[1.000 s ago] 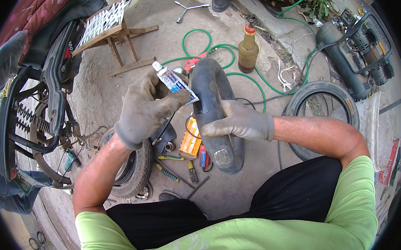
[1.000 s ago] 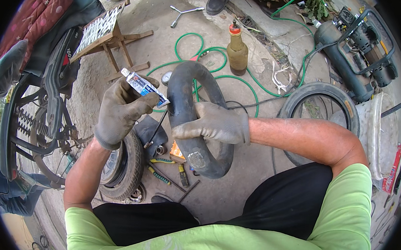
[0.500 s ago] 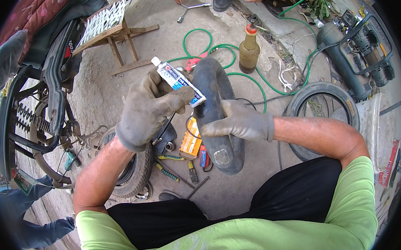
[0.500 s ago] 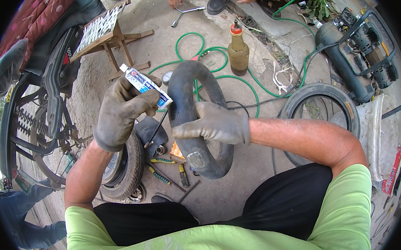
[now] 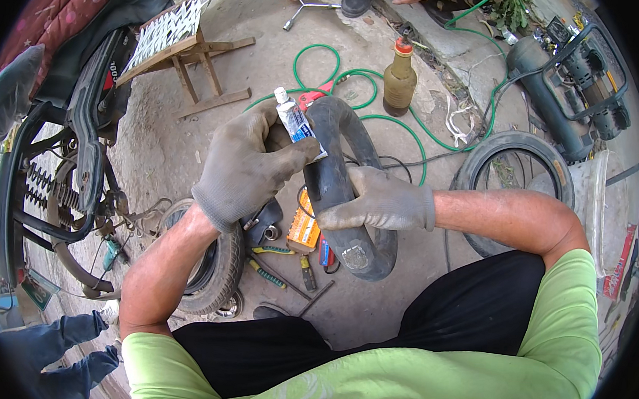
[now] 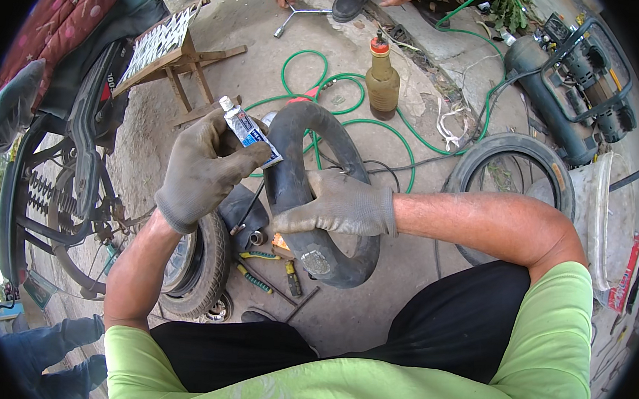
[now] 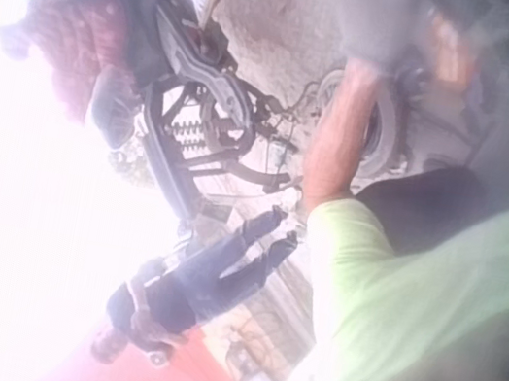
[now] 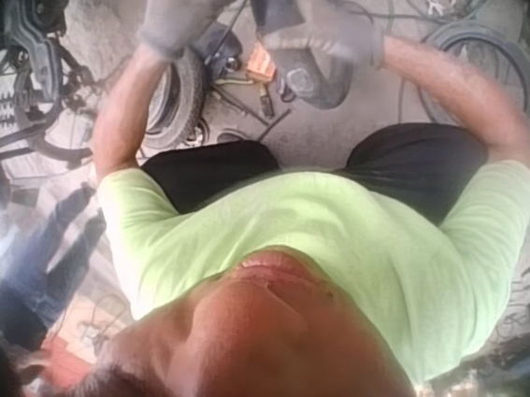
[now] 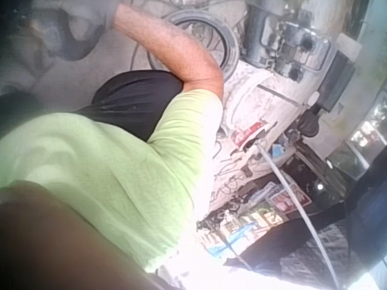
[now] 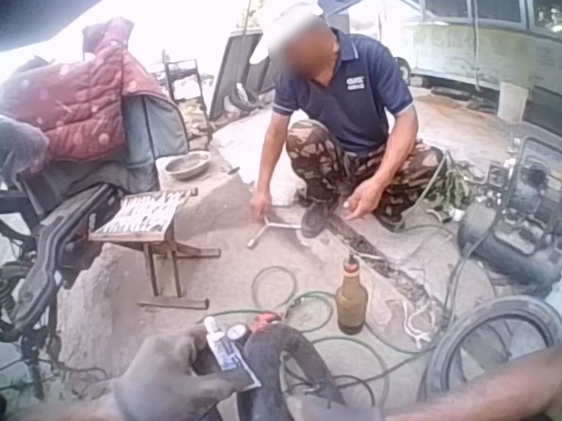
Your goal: The person applies glue to a motorcycle inner tube, places a patch over the puncture, and uses a tool to press the patch firmly into place. The person then inspects the repaired area.
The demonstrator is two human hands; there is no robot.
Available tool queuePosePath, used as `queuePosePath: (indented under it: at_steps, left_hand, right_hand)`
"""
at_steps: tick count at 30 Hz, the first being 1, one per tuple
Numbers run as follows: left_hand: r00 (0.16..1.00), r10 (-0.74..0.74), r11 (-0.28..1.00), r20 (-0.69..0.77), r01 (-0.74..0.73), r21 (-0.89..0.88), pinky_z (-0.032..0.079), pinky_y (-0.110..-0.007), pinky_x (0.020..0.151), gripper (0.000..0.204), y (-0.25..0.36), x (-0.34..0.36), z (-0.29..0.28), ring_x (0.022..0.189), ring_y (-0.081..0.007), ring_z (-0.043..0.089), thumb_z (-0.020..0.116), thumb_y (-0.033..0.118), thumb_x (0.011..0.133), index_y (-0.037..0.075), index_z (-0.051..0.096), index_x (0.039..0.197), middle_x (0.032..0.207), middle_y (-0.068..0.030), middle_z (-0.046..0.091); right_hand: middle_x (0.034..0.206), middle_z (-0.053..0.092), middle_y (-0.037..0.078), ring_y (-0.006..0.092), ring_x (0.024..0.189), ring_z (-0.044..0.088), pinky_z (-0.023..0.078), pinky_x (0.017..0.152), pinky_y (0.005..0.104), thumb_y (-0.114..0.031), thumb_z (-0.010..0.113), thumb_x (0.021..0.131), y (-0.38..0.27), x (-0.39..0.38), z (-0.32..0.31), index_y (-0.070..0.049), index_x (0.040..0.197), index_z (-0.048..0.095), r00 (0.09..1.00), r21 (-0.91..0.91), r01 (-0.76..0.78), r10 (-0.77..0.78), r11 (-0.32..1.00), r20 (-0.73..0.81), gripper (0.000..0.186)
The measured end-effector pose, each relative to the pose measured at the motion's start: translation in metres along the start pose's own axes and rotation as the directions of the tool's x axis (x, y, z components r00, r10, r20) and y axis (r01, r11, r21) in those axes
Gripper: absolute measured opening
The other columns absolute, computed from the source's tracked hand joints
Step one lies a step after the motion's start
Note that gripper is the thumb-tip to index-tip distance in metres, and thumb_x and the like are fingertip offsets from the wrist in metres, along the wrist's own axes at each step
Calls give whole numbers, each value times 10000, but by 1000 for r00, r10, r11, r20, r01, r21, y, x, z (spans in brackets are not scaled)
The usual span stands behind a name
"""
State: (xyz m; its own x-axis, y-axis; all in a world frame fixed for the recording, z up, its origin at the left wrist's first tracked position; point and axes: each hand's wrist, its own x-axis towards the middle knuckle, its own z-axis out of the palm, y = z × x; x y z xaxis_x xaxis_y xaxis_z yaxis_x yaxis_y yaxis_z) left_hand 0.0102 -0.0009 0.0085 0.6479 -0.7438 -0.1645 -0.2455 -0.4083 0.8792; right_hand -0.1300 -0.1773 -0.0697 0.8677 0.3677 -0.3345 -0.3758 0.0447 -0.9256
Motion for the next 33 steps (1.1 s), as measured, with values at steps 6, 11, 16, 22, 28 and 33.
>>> queuePosePath:
  at_steps: [6, 11, 16, 22, 28, 33]
  left_hand:
    - [996, -26, 1000, 82, 26, -4, 519, -246, 699, 302, 5, -13, 7, 775, -42, 610, 824, 71, 891, -10, 700, 1154, 901, -3, 712]
    - [990, -29, 998, 137, 22, 56, 497, -249, 621, 262, 28, -25, 9, 686, -39, 574, 802, 103, 911, -9, 700, 1124, 800, 2, 682]
    - [1000, 19, 999, -24, -19, -28, 546, -257, 805, 325, 15, -11, -8, 854, -68, 656, 834, 71, 897, -26, 698, 1176, 960, -26, 732]
    - [998, -44, 998, 38, 42, 51, 530, -247, 738, 320, 10, -15, 2, 812, -60, 635, 850, 75, 883, -20, 705, 1153, 935, -19, 726]
    - [995, 77, 990, 67, -69, -121, 520, -254, 668, 298, 6, -17, 3, 777, -39, 619, 810, 72, 906, -19, 695, 1165, 886, -8, 728]
    - [998, 59, 993, -6, -59, -100, 465, -225, 656, 330, -26, 6, -11, 760, -19, 543, 822, 75, 904, -6, 693, 1198, 891, 23, 693]
  right_hand:
    - [1207, 654, 42, 121, 1123, 615, 532, 988, 335, -355, 832, 938, 6, 3, -4, -41, 1398, 561, 997, -41, -61, 63, 997, 44, 620]
    - [1192, 652, 37, 117, 1109, 610, 531, 987, 336, -341, 826, 944, 9, 3, -2, -38, 1383, 567, 999, -14, 32, -32, 999, -6, 593]
    - [1177, 649, 38, 123, 1088, 611, 529, 978, 337, -338, 826, 945, 3, 2, -2, -46, 1357, 578, 1000, -67, 6, -6, 998, 4, 563]
    - [1019, 731, 52, 128, 964, 671, 538, 863, 329, -430, 828, 920, 7, 1, 1, -26, 1178, 693, 997, -7, 70, -70, 998, -31, 497]
    - [1015, 703, 28, 106, 960, 641, 528, 840, 325, -403, 823, 935, 7, 0, 0, -40, 1168, 690, 995, 4, 99, -98, 995, -31, 452]
    - [1161, 656, 29, 122, 1098, 626, 545, 956, 338, -340, 837, 944, 4, 0, -3, -46, 1409, 550, 1000, 44, 6, -6, 999, -3, 621]
